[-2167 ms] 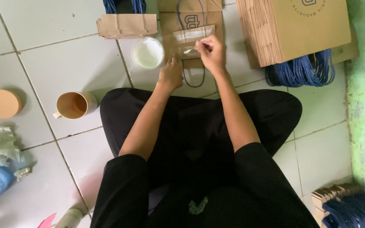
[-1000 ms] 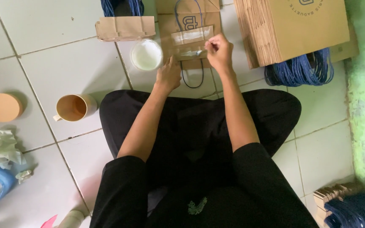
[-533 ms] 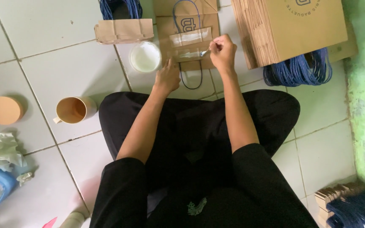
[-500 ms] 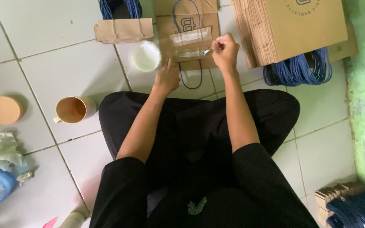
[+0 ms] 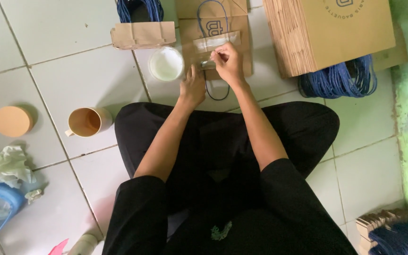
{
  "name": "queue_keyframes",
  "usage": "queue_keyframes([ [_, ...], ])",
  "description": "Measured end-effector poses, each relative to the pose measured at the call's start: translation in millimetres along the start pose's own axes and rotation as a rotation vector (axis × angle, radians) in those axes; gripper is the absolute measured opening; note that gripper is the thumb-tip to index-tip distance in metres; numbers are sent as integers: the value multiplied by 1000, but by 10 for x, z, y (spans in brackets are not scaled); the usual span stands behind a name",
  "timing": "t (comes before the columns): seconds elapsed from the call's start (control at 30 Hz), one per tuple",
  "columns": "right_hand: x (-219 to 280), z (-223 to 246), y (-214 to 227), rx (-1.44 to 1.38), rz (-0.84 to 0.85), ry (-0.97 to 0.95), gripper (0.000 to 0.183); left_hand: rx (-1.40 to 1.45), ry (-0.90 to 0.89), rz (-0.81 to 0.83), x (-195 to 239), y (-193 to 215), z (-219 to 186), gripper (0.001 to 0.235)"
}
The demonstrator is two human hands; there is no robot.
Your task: The person sits on the floor and applies a white adhesive to the bottom of a flat paper bag using a small stick. They then fold the bottom flaps inward and press them together to form the base of the bag. Finally, they insert a blue rope handle into the bag's side slots.
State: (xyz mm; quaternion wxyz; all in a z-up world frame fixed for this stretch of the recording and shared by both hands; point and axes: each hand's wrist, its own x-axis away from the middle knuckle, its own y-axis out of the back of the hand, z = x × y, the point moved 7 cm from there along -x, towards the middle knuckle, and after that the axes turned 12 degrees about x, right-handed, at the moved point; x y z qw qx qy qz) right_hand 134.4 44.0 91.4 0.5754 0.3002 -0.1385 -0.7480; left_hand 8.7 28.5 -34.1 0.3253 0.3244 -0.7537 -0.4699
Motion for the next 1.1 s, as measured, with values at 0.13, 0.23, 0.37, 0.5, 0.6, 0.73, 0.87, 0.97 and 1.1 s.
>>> queue_keyframes([
  [0.13,-7,-111,187,117,-24,-18,13,-30,26,-88,25,-60,21,51],
  [0.23,12,-159,302,207,-73,-100,12,-44,27,-106,1,-33,-3,70],
  [0.37,42,-201,-26,49,-61,-185,8,-4,122,59,100,343,-100,75],
  [0.5,118,-312,-399,-55,-93,-193,9,64,188,116,116,287,-113,80],
  [0.6,96,-123,-119,9,-115,-183,8,70,188,110,180,400,-151,82],
  [0.73,64,-248,-51,87,-138,-188,6,57,206,98,98,251,-102,82],
  [0.87,107,-177,-293,-7,-66,-184,11,65,204,150,99,35,-50,91],
  [0.97,13,-191,-163,62,-97,-148,8,93,206,185,57,-37,-5,94],
  [1.1,53,-399,52,-55,-196,-267,14,93,167,170,34,-98,-7,93],
])
